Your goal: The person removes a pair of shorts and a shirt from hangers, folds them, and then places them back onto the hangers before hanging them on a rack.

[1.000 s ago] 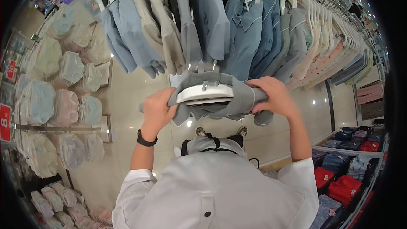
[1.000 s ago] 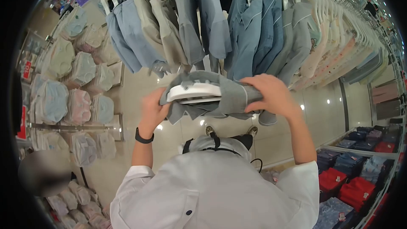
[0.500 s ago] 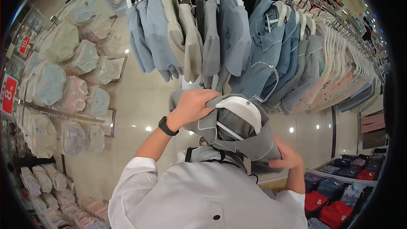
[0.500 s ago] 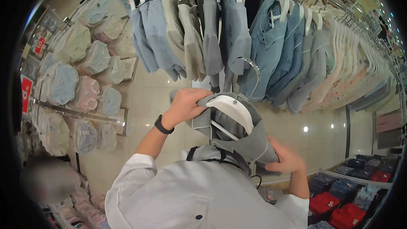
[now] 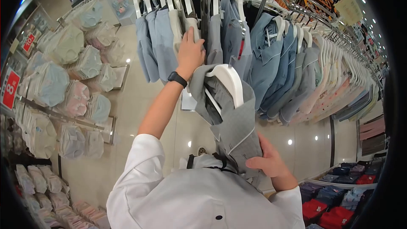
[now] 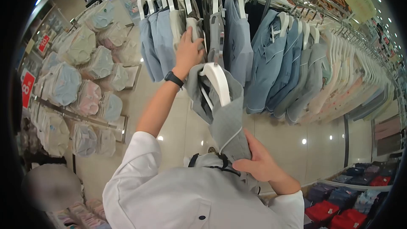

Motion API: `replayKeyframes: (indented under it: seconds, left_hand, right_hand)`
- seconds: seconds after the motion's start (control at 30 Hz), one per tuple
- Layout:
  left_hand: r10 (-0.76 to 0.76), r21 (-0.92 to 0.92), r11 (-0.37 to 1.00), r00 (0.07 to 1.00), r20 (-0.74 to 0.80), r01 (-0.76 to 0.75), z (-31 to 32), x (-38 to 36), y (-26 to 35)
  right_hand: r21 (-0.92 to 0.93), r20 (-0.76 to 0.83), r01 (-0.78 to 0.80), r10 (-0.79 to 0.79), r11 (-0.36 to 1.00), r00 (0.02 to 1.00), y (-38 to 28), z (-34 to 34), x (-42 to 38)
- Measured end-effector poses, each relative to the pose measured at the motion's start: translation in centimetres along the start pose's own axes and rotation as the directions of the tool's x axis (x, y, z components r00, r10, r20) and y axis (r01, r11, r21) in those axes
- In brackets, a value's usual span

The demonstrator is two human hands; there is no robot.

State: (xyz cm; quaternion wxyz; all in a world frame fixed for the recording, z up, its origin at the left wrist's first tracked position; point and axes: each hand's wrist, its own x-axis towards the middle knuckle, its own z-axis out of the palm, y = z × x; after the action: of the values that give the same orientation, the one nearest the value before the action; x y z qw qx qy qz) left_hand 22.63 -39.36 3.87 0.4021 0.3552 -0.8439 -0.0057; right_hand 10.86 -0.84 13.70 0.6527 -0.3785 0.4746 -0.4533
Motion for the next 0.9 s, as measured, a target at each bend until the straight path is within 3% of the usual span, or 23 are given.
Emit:
replayKeyframes:
  seconds: [0.07,0.13,0.33,0.47,0.63,0.8,0.87,0.9]
  left_hand:
    - [-0.028,0.064,0.998,1.000,0.013,0.027,-0.3,0.1,-0.6]
    - [-0.186,-0.012,0.982,0.982,0.028,0.187,-1.0,0.3,-2.0]
    - [-0.177,0.019,0.984,0.984,0.029,0.176,-2.5,-0.6,-3.7]
    - [-0.202,0.120,0.972,0.979,-0.031,0.204,-1.5,-2.1,-3.6]
    - [-0.257,-0.040,0.966,0.962,-0.091,0.254,-0.3,-3.1,-3.9]
    - [-0.241,-0.036,0.971,0.958,-0.156,0.238,-0.9,-3.9,-4.0]
    - [-0.259,-0.075,0.964,0.963,-0.071,0.254,-1.6,-4.4,-3.5]
    - [-0.240,-0.040,0.971,0.965,-0.108,0.237,-1.4,-4.8,-3.6]
  right_hand:
    - [0.051,-0.008,0.056,-0.056,0.997,0.998,-0.8,0.8,1.2]
    - [-0.008,0.003,0.069,-0.069,0.998,0.998,-1.1,1.0,1.7]
    - [-0.201,-0.044,0.198,-0.211,0.959,0.976,3.8,-3.5,-1.6]
    - [-0.081,-0.129,0.216,-0.225,0.973,0.966,7.2,-5.7,-6.0]
    - [0.037,-0.299,0.197,-0.178,0.980,0.938,7.2,-5.3,-9.9]
    - [-0.008,-0.309,0.227,-0.219,0.974,0.926,8.3,-6.3,-12.1]
    - [-0.006,-0.306,0.228,-0.218,0.974,0.927,8.5,-6.5,-12.5]
    - [-0.002,-0.309,0.224,-0.214,0.975,0.927,8.2,-6.5,-12.8]
